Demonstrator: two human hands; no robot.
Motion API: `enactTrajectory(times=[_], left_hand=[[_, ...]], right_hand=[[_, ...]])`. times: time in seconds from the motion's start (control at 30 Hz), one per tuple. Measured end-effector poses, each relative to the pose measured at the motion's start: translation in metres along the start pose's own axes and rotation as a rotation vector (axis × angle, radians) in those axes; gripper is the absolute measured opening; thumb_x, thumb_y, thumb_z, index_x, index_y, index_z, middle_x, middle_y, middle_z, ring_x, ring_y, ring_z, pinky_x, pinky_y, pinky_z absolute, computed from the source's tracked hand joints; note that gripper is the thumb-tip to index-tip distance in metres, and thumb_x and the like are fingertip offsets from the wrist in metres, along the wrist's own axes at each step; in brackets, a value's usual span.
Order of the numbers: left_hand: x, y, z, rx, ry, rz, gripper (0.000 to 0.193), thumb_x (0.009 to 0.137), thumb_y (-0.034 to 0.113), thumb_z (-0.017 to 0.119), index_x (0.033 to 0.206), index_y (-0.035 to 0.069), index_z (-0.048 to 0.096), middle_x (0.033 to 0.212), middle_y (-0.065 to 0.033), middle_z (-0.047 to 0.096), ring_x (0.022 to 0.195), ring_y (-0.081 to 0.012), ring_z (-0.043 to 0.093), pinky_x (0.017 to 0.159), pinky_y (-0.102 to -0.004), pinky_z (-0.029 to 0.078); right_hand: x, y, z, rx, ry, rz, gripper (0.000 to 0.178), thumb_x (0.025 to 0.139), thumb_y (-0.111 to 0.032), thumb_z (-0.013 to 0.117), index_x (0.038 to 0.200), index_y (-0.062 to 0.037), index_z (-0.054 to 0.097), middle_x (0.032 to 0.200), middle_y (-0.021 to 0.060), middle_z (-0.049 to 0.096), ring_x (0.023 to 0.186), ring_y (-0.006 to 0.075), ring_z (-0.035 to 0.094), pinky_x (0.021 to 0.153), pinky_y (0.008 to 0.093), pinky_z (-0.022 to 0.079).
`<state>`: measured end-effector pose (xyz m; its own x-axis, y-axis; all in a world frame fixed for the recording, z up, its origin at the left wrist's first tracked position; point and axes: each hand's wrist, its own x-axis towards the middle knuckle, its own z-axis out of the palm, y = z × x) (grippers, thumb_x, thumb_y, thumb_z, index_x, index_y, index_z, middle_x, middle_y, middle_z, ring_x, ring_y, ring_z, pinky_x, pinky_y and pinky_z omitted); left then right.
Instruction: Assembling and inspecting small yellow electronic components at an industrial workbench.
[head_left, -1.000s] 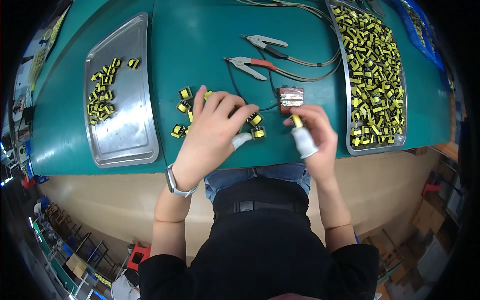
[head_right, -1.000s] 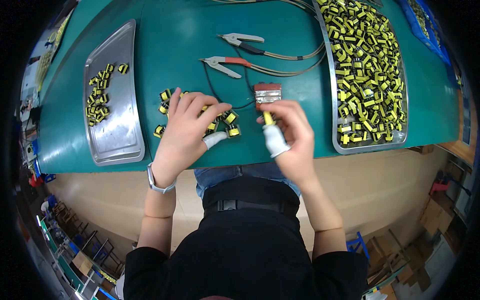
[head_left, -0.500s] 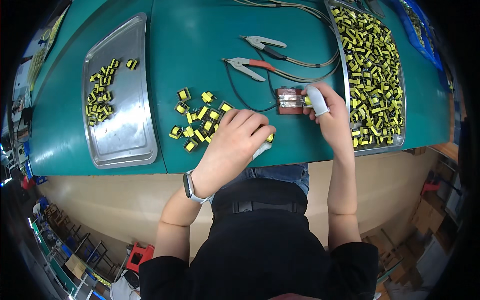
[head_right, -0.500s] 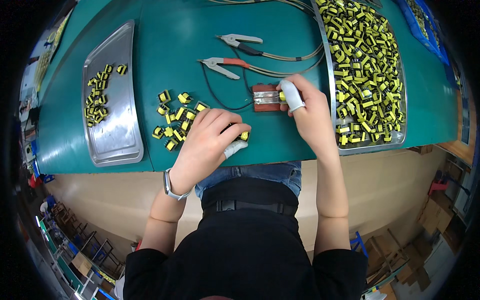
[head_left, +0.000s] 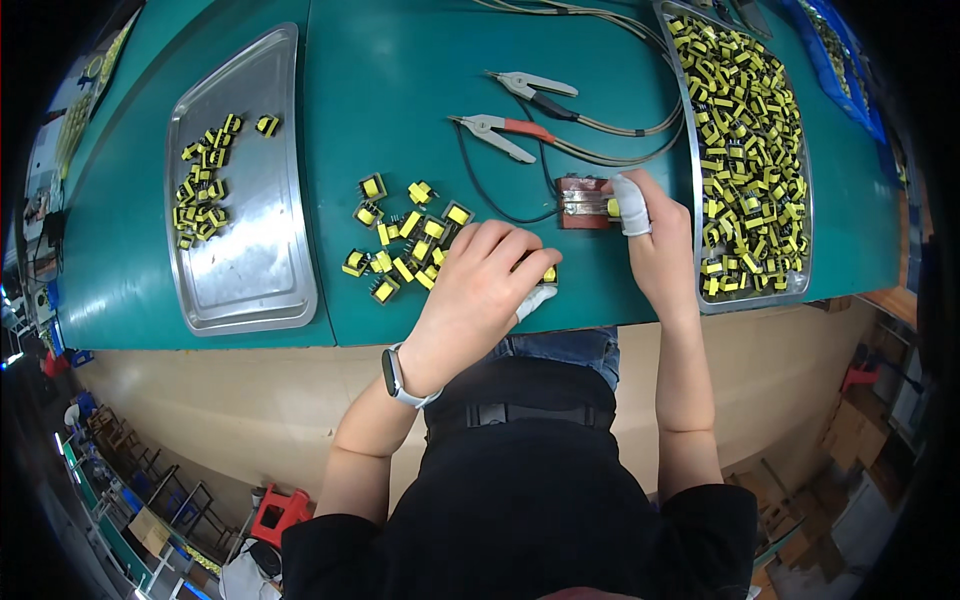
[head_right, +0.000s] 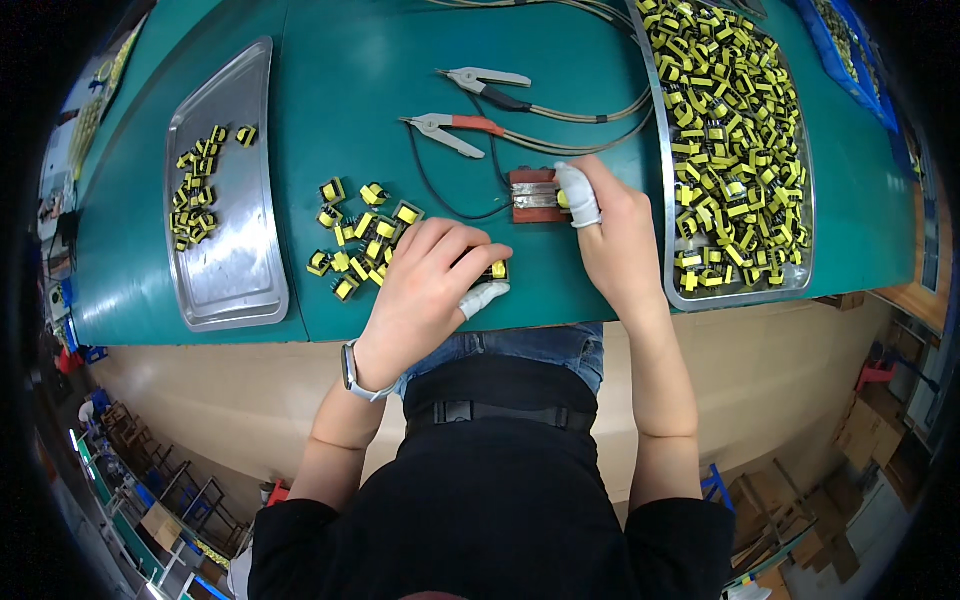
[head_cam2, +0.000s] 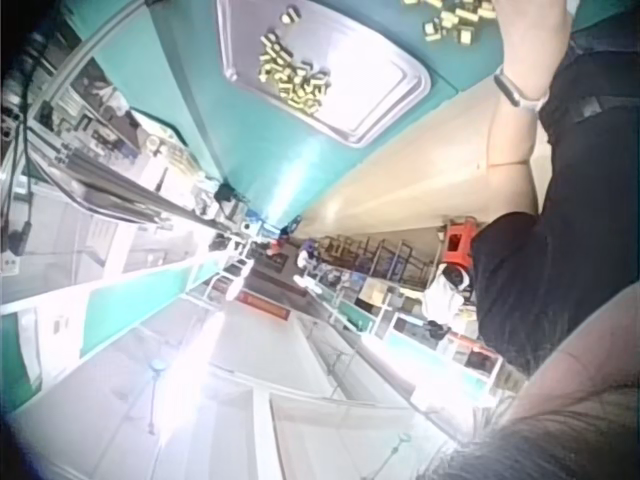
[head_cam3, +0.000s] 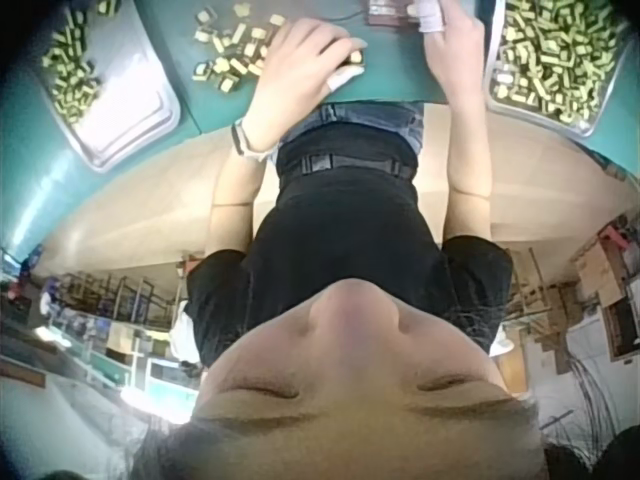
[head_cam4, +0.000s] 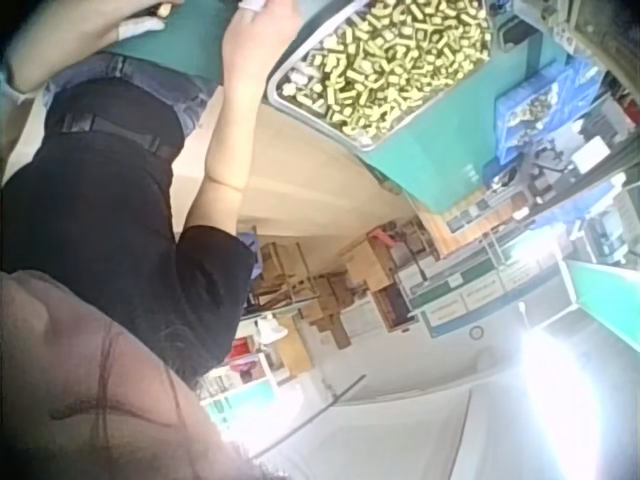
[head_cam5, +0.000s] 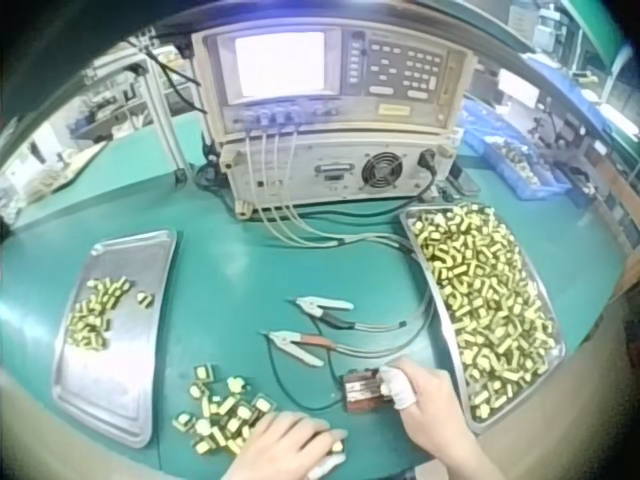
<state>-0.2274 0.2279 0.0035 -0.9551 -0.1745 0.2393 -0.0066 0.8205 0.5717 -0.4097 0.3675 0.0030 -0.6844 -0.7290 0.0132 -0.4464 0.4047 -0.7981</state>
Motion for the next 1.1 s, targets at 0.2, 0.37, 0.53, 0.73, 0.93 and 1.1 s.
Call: enactTrajectory(times=[0.2, 0.37, 0.53, 0.73, 0.93, 1.1], left_hand=[[-0.001, 0.0, 0.0, -0.001, -0.003, -0.01, 0.033, 0.078, 0.015, 0.08, 0.11, 0.01, 0.07, 0.107, -0.0036, 0.065, 0.103, -0.0268, 0.06, 0.091, -0.0422, 0.048], [0.001, 0.0, -0.001, 0.006, -0.009, -0.007, 0.034, 0.078, 0.014, 0.079, 0.11, 0.009, 0.068, 0.106, -0.0042, 0.064, 0.104, -0.0264, 0.059, 0.093, -0.0419, 0.047], [0.003, 0.0, -0.001, -0.018, -0.007, -0.025, 0.034, 0.078, 0.013, 0.078, 0.11, 0.008, 0.066, 0.103, -0.0048, 0.064, 0.104, -0.0265, 0.059, 0.095, -0.0419, 0.045], [0.005, 0.007, -0.001, -0.072, 0.056, -0.006, 0.036, 0.077, 0.011, 0.078, 0.11, 0.009, 0.066, 0.104, -0.004, 0.065, 0.104, -0.0275, 0.06, 0.096, -0.0437, 0.045], [0.005, 0.016, -0.003, -0.123, 0.216, -0.003, 0.043, 0.072, 0.012, 0.087, 0.11, 0.009, 0.068, 0.105, -0.0019, 0.071, 0.101, -0.0277, 0.062, 0.093, -0.0439, 0.047], [0.0, 0.017, -0.001, -0.166, 0.265, -0.108, 0.048, 0.072, 0.013, 0.087, 0.115, 0.009, 0.068, 0.108, -0.0031, 0.069, 0.105, -0.0287, 0.061, 0.095, -0.0445, 0.046]], right_hand=[[0.001, 0.005, 0.001, 0.05, -0.053, 0.119, 0.021, 0.104, -0.021, 0.068, 0.104, -0.0002, 0.064, 0.079, 0.0037, 0.063, 0.072, 0.0075, 0.057, 0.065, 0.023, 0.043], [0.004, 0.006, -0.002, 0.314, 0.005, 0.193, 0.02, 0.103, -0.019, 0.071, 0.1, -0.0006, 0.064, 0.08, -0.0009, 0.062, 0.073, 0.0053, 0.053, 0.065, 0.0228, 0.042], [0.006, 0.011, 0.002, 0.166, -0.046, 0.154, 0.017, 0.103, -0.017, 0.069, 0.101, -0.0006, 0.064, 0.084, 0.0009, 0.066, 0.076, 0.0046, 0.056, 0.066, 0.0227, 0.044], [0.002, -0.001, 0.004, 0.253, 0.015, 0.135, 0.017, 0.106, -0.017, 0.064, 0.101, -0.0007, 0.064, 0.085, 0.0018, 0.066, 0.072, 0.0064, 0.057, 0.059, 0.0227, 0.041], [-0.033, -0.006, 0.009, 0.848, -0.391, 0.317, 0.014, 0.107, -0.018, 0.057, 0.113, -0.0064, 0.061, 0.094, 0.0041, 0.063, 0.062, 0.0055, 0.053, 0.054, 0.0208, 0.041], [-0.035, -0.018, 0.013, 0.811, -0.213, 0.357, 0.018, 0.101, -0.016, 0.071, 0.111, -0.0028, 0.067, 0.085, -0.0022, 0.061, 0.067, 0.003, 0.054, 0.054, 0.0201, 0.04]])
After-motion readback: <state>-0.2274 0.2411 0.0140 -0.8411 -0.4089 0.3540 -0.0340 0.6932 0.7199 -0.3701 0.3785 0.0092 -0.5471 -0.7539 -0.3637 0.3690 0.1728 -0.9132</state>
